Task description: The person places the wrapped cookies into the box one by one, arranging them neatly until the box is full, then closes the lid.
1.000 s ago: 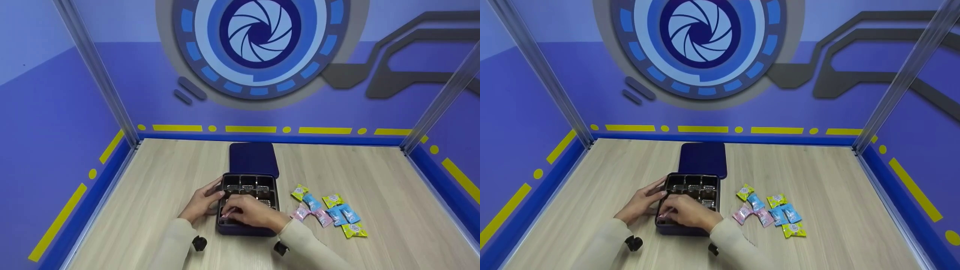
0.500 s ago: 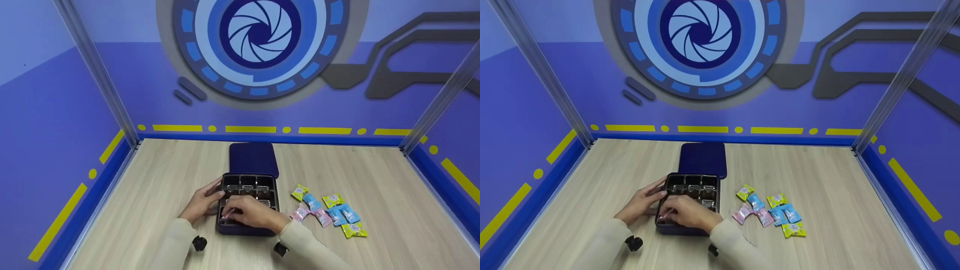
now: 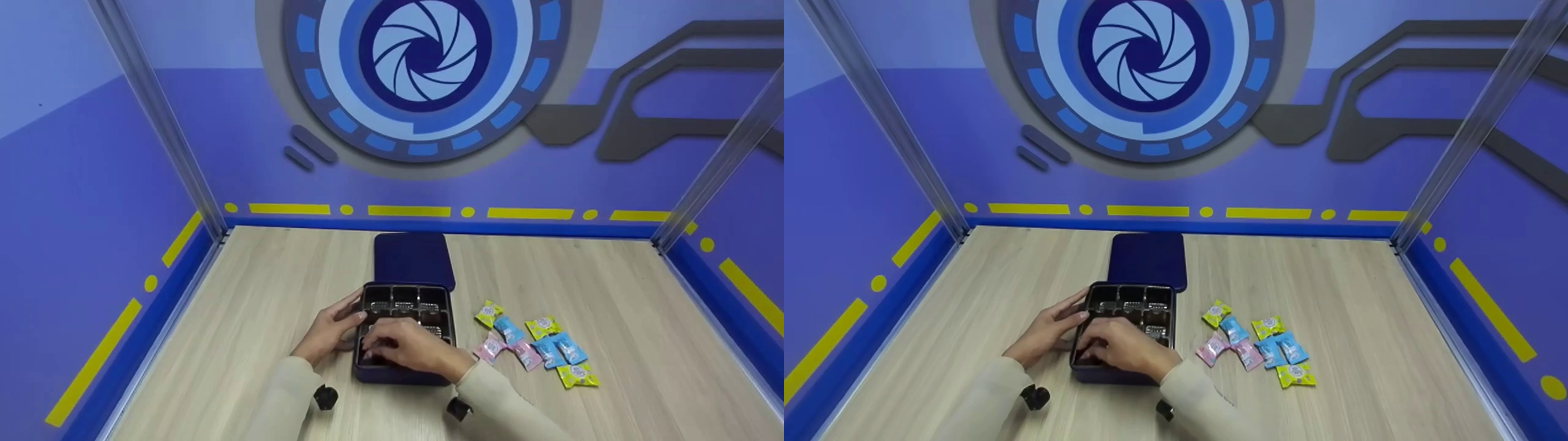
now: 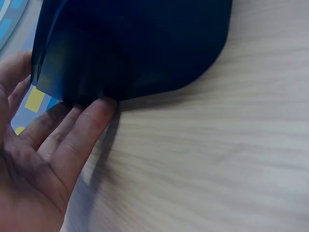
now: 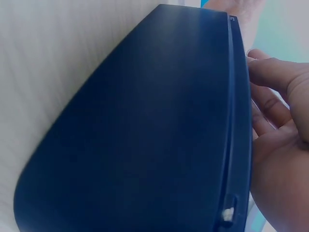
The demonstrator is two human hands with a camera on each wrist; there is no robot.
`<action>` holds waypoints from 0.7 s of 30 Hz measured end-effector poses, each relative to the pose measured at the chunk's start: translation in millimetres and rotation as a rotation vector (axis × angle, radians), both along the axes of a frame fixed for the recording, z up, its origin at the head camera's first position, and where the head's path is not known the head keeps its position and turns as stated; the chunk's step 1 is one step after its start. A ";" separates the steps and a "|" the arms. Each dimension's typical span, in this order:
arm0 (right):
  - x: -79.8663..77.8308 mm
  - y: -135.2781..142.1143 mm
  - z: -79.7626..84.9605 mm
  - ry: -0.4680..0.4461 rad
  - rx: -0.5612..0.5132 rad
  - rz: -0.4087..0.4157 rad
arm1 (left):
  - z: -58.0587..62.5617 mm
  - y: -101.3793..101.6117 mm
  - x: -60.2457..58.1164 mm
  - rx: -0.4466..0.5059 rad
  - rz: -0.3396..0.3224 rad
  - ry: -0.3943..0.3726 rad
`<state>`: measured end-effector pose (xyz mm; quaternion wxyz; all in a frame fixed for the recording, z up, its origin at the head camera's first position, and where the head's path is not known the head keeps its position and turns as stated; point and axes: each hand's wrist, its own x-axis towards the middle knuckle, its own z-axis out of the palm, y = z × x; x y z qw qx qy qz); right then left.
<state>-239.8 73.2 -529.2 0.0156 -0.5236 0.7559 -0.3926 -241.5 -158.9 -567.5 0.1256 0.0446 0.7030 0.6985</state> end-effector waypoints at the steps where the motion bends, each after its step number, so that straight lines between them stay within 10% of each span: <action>1: 0.2 0.1 0.4 -0.002 -0.006 0.000 | -0.3 0.0 -0.1 0.002 0.000 0.000; 21: 2.4 21.7 3.9 -0.033 -0.094 -0.077 | -0.3 0.7 0.9 -0.027 0.009 0.003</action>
